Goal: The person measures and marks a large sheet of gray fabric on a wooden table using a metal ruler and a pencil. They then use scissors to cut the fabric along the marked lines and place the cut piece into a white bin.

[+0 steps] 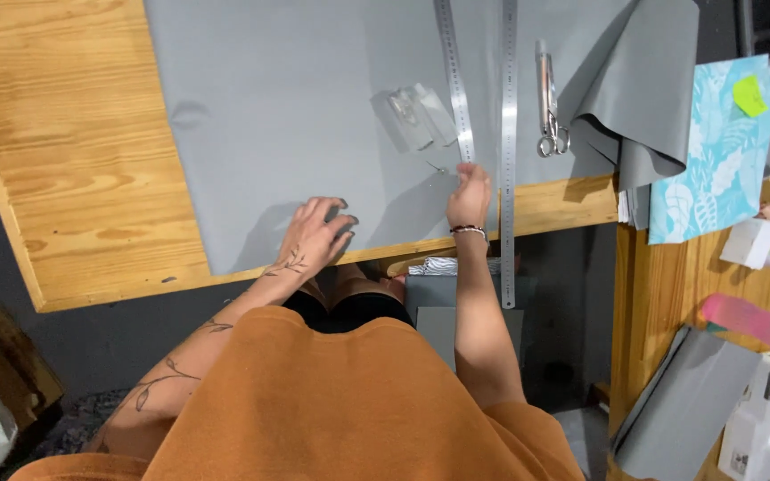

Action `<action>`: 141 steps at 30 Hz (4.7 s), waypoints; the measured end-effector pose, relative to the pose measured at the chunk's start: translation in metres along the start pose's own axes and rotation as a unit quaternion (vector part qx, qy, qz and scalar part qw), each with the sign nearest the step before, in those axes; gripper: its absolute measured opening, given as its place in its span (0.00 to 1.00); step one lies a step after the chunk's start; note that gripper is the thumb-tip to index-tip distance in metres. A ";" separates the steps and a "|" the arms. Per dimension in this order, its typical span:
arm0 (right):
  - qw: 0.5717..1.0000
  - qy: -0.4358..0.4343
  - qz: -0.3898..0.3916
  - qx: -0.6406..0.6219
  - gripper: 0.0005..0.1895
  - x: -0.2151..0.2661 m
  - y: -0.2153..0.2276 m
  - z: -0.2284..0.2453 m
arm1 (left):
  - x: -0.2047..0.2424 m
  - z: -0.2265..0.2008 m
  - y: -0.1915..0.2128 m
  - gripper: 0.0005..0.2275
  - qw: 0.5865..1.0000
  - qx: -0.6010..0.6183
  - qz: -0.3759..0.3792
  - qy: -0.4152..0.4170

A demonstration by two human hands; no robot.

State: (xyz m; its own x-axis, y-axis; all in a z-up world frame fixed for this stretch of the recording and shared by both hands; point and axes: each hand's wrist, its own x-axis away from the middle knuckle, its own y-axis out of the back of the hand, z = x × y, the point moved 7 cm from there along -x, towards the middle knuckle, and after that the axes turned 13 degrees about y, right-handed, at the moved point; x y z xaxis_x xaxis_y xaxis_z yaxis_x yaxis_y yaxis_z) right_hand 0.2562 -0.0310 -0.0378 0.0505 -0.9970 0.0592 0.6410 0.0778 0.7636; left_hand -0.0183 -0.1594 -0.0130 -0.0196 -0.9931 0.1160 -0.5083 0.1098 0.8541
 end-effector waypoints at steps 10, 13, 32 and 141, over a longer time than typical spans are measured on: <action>0.981 0.120 0.153 -0.014 0.07 0.058 -0.046 0.037 | 0.024 -0.021 -0.013 0.03 0.994 0.040 0.058 -0.086; 0.967 0.189 0.172 -0.013 0.06 0.072 -0.055 0.052 | 0.023 -0.018 -0.012 0.04 0.994 0.029 0.062 -0.085; 0.910 0.274 0.307 0.050 0.04 0.100 -0.080 0.059 | 0.033 -0.013 -0.034 0.02 0.988 -0.047 -0.065 -0.135; 0.947 0.023 0.202 -0.250 0.06 0.106 -0.074 0.077 | -0.079 -0.010 0.008 0.59 0.983 -0.114 0.125 -0.072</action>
State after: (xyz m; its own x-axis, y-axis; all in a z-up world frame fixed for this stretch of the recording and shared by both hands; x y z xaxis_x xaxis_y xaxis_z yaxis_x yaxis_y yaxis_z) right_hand 0.1550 -0.1425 -0.0384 0.3952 -0.8854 0.2449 0.8438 0.4552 0.2841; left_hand -0.0123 -0.0793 -0.0099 -0.2497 -0.9277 0.2775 -0.2655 0.3412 0.9017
